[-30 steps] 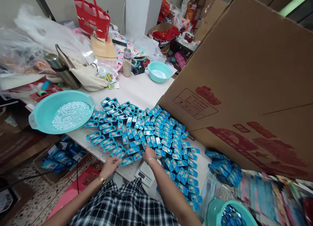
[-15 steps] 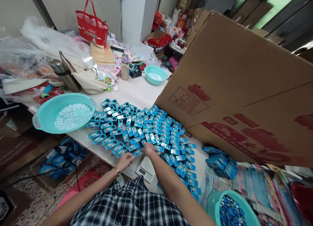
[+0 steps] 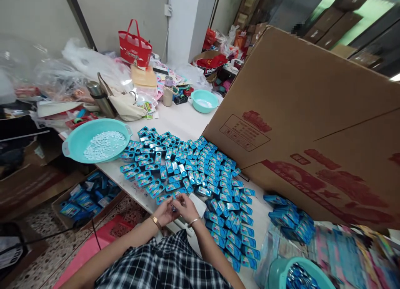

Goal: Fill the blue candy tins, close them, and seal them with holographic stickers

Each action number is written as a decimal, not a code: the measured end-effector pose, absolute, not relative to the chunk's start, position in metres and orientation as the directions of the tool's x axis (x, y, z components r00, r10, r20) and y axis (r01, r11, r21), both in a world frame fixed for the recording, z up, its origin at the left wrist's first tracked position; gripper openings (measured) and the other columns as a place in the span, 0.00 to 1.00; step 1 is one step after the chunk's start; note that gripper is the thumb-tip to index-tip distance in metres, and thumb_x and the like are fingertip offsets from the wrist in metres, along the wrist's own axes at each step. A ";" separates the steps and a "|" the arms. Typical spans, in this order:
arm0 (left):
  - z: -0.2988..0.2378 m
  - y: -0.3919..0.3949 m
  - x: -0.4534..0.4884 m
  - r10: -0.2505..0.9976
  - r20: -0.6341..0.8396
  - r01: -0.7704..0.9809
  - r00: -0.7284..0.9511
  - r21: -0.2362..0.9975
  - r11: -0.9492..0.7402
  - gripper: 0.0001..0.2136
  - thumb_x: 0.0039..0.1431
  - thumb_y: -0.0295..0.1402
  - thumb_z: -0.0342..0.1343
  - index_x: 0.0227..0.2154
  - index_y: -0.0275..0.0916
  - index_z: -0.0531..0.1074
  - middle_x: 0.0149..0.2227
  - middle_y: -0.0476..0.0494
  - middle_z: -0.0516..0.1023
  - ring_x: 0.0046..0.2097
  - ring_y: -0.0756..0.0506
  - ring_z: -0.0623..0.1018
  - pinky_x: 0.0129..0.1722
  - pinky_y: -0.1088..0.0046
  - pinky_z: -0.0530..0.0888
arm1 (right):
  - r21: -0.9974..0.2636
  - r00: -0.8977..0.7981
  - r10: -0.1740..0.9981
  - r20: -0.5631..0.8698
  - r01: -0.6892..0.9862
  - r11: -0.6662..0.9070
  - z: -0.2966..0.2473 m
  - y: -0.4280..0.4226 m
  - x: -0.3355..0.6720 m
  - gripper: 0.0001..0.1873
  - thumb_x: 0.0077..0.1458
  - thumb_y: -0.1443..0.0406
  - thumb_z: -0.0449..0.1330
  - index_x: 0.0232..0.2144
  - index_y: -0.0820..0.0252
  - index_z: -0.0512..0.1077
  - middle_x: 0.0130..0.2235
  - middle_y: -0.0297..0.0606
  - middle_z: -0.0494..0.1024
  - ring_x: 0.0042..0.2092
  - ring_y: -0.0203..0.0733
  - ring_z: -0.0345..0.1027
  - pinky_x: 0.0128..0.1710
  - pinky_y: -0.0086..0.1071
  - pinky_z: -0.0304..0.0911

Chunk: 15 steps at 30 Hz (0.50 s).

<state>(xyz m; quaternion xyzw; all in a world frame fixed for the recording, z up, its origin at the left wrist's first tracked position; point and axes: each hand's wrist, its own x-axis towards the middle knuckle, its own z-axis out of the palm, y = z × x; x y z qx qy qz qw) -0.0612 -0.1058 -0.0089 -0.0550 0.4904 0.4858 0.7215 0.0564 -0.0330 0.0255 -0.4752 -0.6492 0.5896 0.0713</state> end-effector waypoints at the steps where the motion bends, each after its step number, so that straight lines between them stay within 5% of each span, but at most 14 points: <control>1: -0.010 -0.107 -0.063 0.640 -0.767 -0.765 0.042 0.388 0.515 0.17 0.61 0.47 0.50 0.38 0.36 0.71 0.34 0.40 0.78 0.35 0.45 0.79 0.40 0.67 0.75 | -0.844 -0.512 0.718 -0.471 0.498 -0.198 0.024 -0.032 0.057 0.14 0.51 0.53 0.59 0.34 0.56 0.69 0.38 0.35 0.76 0.42 0.42 0.70 0.41 0.33 0.65; 5: -0.007 -0.120 -0.083 0.620 -0.784 -0.774 -0.013 0.400 0.490 0.11 0.58 0.38 0.55 0.40 0.36 0.71 0.41 0.36 0.79 0.43 0.43 0.80 0.42 0.69 0.75 | -0.811 -0.377 0.729 -0.571 0.398 -0.430 0.012 -0.014 0.065 0.16 0.55 0.51 0.49 0.33 0.55 0.65 0.35 0.42 0.75 0.33 0.44 0.71 0.32 0.38 0.69; 9: 0.001 -0.136 -0.115 0.627 -0.773 -0.741 -0.096 0.476 0.474 0.16 0.50 0.29 0.61 0.43 0.33 0.70 0.46 0.33 0.79 0.47 0.42 0.79 0.46 0.70 0.74 | -0.756 -0.365 0.662 -0.655 0.331 -0.565 0.003 -0.004 0.069 0.10 0.51 0.55 0.53 0.32 0.53 0.64 0.31 0.41 0.76 0.35 0.46 0.75 0.35 0.41 0.72; 15: 0.005 -0.136 -0.159 0.628 -0.739 -0.620 -0.245 0.617 0.485 0.22 0.49 0.36 0.65 0.45 0.33 0.68 0.37 0.37 0.80 0.34 0.45 0.80 0.32 0.73 0.73 | -0.734 -0.428 0.596 -0.679 0.393 -0.554 -0.008 -0.022 0.042 0.12 0.50 0.56 0.56 0.34 0.55 0.63 0.33 0.40 0.77 0.32 0.42 0.74 0.34 0.38 0.72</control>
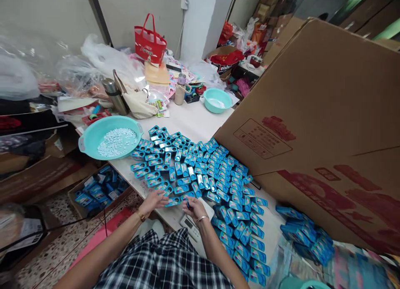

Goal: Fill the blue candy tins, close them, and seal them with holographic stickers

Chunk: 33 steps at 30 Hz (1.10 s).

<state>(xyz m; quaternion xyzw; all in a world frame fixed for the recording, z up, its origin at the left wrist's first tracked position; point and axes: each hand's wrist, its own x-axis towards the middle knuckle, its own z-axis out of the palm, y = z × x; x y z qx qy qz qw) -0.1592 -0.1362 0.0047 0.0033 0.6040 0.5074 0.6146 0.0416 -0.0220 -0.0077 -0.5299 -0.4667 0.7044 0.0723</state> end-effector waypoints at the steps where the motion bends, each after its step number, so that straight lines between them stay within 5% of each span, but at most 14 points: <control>1: 0.005 -0.134 -0.165 0.638 -0.730 -0.603 -0.244 0.630 0.489 0.21 0.49 0.38 0.65 0.43 0.32 0.69 0.34 0.39 0.80 0.30 0.47 0.79 0.28 0.75 0.71 | -0.733 -0.434 0.592 -0.679 0.426 -0.530 -0.011 -0.026 0.035 0.12 0.52 0.55 0.55 0.34 0.56 0.63 0.32 0.40 0.77 0.29 0.40 0.73 0.31 0.37 0.71; 5: 0.009 -0.126 -0.181 0.706 -0.681 -0.579 -0.196 0.661 0.477 0.21 0.51 0.41 0.63 0.45 0.35 0.71 0.31 0.47 0.76 0.24 0.54 0.71 0.22 0.80 0.64 | -0.727 -0.459 0.593 -0.662 0.586 -0.358 -0.020 -0.032 0.015 0.09 0.54 0.58 0.53 0.33 0.57 0.65 0.32 0.38 0.77 0.25 0.37 0.69 0.27 0.34 0.68; 8: 0.013 -0.121 -0.190 0.740 -0.655 -0.576 -0.154 0.668 0.472 0.21 0.55 0.44 0.59 0.49 0.39 0.71 0.32 0.48 0.72 0.27 0.53 0.70 0.25 0.79 0.66 | -0.690 -0.482 0.605 -0.633 0.706 -0.159 -0.020 -0.028 0.007 0.06 0.54 0.65 0.53 0.34 0.58 0.69 0.34 0.38 0.77 0.31 0.40 0.72 0.34 0.34 0.67; 15: 0.006 -0.102 -0.208 0.722 -0.677 -0.260 -0.143 0.730 0.633 0.17 0.56 0.35 0.52 0.45 0.31 0.72 0.28 0.46 0.70 0.29 0.49 0.73 0.31 0.72 0.71 | -0.372 -0.387 0.652 -0.652 0.913 0.171 -0.013 -0.015 -0.021 0.23 0.47 0.68 0.62 0.48 0.64 0.66 0.41 0.52 0.78 0.46 0.56 0.72 0.45 0.43 0.62; 20: -0.004 -0.077 -0.206 0.703 -0.644 0.175 -0.303 0.688 0.705 0.22 0.52 0.28 0.55 0.52 0.35 0.66 0.29 0.47 0.74 0.35 0.44 0.77 0.36 0.70 0.70 | -0.247 -0.342 0.659 -0.670 0.940 0.237 -0.014 -0.006 -0.032 0.20 0.46 0.62 0.65 0.43 0.61 0.70 0.43 0.51 0.79 0.47 0.57 0.73 0.42 0.40 0.64; 25: 0.001 -0.052 -0.197 0.734 -0.602 0.566 -0.313 0.502 0.654 0.27 0.49 0.26 0.60 0.54 0.35 0.62 0.37 0.36 0.78 0.47 0.32 0.77 0.44 0.62 0.69 | -0.233 -0.329 0.674 -0.661 0.944 0.233 -0.014 -0.006 -0.028 0.16 0.47 0.60 0.64 0.40 0.58 0.72 0.41 0.46 0.80 0.45 0.52 0.74 0.40 0.37 0.64; 29: 0.007 -0.038 -0.191 0.727 -0.630 0.735 -0.274 0.350 0.580 0.27 0.49 0.29 0.62 0.53 0.31 0.60 0.43 0.24 0.78 0.50 0.27 0.75 0.45 0.56 0.68 | -0.256 -0.319 0.676 -0.664 0.947 0.196 -0.018 -0.006 -0.025 0.17 0.46 0.61 0.67 0.39 0.60 0.72 0.40 0.45 0.80 0.44 0.50 0.74 0.41 0.37 0.64; 33: 0.005 -0.033 -0.188 0.706 -0.649 0.807 -0.282 0.237 0.541 0.26 0.51 0.33 0.62 0.51 0.34 0.60 0.46 0.25 0.77 0.51 0.30 0.76 0.45 0.60 0.69 | -0.347 -0.339 0.682 -0.649 0.929 0.131 -0.024 -0.006 -0.024 0.17 0.52 0.58 0.65 0.41 0.64 0.72 0.41 0.42 0.77 0.44 0.45 0.72 0.45 0.42 0.65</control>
